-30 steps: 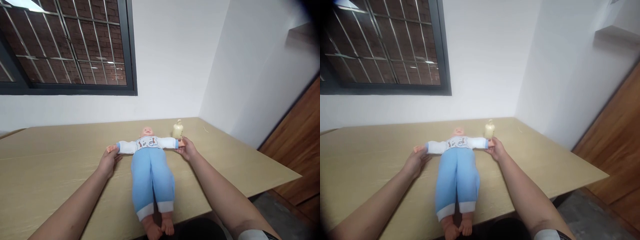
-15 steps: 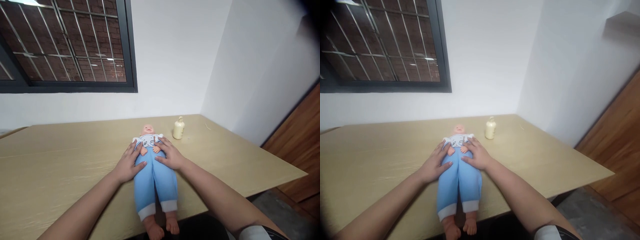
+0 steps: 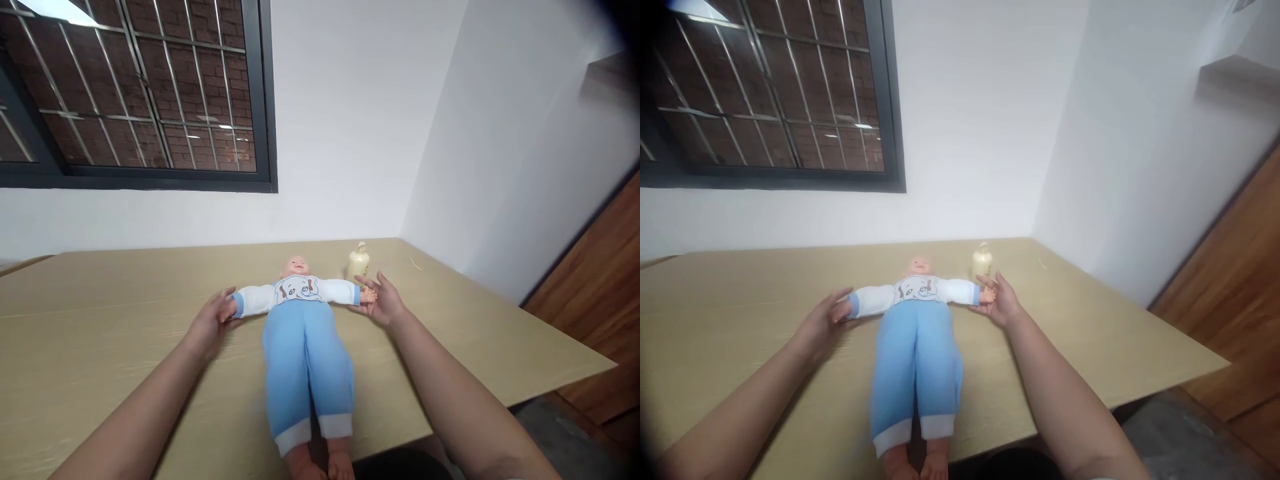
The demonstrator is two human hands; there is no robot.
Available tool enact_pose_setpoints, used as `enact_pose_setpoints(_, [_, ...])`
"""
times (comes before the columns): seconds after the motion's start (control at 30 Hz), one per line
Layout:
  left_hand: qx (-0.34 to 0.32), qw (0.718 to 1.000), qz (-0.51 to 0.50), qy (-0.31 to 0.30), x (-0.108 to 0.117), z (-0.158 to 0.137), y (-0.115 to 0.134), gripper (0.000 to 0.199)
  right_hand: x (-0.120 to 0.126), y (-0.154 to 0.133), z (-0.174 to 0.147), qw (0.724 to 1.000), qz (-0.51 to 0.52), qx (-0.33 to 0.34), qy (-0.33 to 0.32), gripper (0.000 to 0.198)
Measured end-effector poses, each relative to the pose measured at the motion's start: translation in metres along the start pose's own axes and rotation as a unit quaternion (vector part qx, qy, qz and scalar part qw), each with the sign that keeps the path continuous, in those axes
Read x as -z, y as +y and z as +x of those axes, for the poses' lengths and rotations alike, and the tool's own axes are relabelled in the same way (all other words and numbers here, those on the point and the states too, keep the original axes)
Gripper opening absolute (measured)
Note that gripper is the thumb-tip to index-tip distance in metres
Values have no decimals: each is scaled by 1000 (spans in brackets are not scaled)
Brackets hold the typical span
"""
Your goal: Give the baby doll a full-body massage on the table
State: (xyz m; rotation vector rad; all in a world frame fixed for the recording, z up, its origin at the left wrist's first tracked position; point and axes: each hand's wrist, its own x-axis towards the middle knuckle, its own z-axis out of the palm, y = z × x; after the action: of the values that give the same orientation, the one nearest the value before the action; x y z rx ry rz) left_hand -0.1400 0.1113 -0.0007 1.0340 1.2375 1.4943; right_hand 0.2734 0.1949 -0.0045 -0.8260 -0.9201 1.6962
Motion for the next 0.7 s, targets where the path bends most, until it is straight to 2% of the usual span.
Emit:
enact_pose_setpoints(0.1, [109, 990, -88, -27, 15, 7, 4, 53, 13, -4, 2, 998, -12, -58, -18, 69])
enact_pose_setpoints(0.17, [128, 986, -107, -12, 18, 7, 6, 55, 11, -2, 4, 998, -49, -35, -21, 72])
enact_pose_setpoints(0.23, [92, 989, -116, -2, 13, 4, 7, 56, 1, 2, 4, 995, -92, 25, 5, 74])
enact_pose_setpoints(0.27, [60, 992, -113, -13, 9, 1, 8, 57, -5, 4, 3, 991, -116, 60, 17, 74])
enact_pose_setpoints(0.33, [-22, 995, -76, -62, -4, -6, 8, 57, -20, 10, 1, 975, -183, 125, -3, 72])
enact_pose_setpoints(0.4, [-95, 988, 18, -121, -18, -15, 7, 59, -35, 18, -4, 944, -265, 187, -58, 66])
enact_pose_setpoints(0.47, [-158, 963, 156, -156, -32, -23, 3, 64, -49, 27, -8, 897, -350, 252, -97, 57])
enact_pose_setpoints(0.53, [-213, 912, 307, -170, -43, -28, -1, 72, -62, 35, -13, 840, -434, 309, -104, 51])
enact_pose_setpoints(0.6, [-265, 849, 424, -170, -50, -30, -6, 78, -71, 41, -17, 781, -512, 343, -104, 46])
enact_pose_setpoints(0.67, [-299, 805, 484, -168, -53, -29, -10, 79, -77, 42, -21, 739, -562, 358, -100, 45])
enact_pose_setpoints(0.7, [-308, 795, 495, -168, -53, -28, -11, 78, -78, 42, -22, 728, -574, 360, -99, 46])
